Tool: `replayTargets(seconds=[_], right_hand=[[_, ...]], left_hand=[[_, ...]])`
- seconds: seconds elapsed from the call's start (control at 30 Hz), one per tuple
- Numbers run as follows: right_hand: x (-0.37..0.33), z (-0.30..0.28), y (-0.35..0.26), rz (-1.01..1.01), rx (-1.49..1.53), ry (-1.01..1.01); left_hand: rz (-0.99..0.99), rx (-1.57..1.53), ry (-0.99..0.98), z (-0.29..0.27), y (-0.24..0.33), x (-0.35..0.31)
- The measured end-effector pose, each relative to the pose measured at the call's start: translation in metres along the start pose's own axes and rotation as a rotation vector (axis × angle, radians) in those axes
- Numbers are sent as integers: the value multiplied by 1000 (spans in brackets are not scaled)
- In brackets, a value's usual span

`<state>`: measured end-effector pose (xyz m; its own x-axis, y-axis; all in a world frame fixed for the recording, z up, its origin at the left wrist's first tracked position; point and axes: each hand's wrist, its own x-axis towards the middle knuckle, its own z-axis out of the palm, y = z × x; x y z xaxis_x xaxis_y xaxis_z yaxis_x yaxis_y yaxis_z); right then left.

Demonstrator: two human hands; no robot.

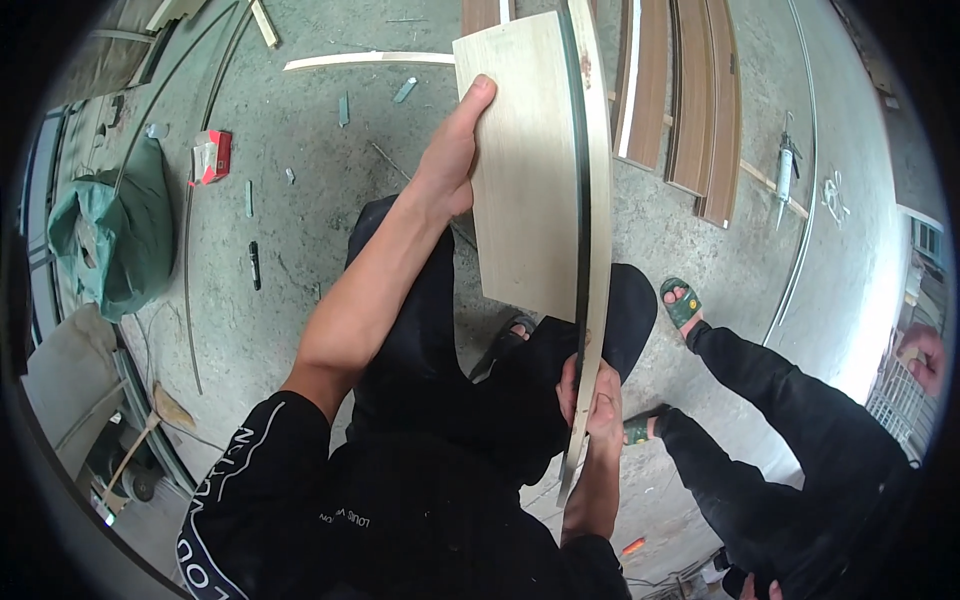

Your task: Assembling, positioning, and marking components of a large aluminum frame structure using wooden blocks and a marker.

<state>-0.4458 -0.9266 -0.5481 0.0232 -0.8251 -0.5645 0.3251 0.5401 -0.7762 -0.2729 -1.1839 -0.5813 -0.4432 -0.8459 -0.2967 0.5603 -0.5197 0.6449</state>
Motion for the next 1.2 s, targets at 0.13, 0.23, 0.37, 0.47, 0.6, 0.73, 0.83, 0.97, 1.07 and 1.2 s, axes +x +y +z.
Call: replayTargets(seconds=[0.13, 0.23, 0.37, 0.47, 0.6, 0.73, 0.83, 0.97, 1.07, 1.2], right_hand=[[1, -7, 2, -133, -394, 69], [-4, 9, -10, -252, -643, 111], [-17, 27, -30, -436, -1110, 31], [-19, 46, -47, -58, -728, 79], [-21, 51, -53, -76, -751, 16], [-28, 57, -51, 34, -605, 59], [-31, 62, -46, 119, -540, 8], [-30, 58, -36, -31, -752, -34], [-30, 53, -29, -14, -773, -89], [-32, 53, -28, -48, -784, -90]], left_hand=[[8, -49, -75, 0, -1, 2], [-31, -84, -64, 4, 0, 2], [8, -186, 38, -1, -8, 3], [60, -381, -18, -42, -25, 8], [50, -594, -396, -33, -19, 11], [12, -589, -526, -40, -19, 20], [-20, -636, -555, -45, -21, 17], [-23, -649, -682, -54, -21, 23], [-31, -643, -745, -59, -22, 27], [-18, -651, -801, -55, -27, 29]])
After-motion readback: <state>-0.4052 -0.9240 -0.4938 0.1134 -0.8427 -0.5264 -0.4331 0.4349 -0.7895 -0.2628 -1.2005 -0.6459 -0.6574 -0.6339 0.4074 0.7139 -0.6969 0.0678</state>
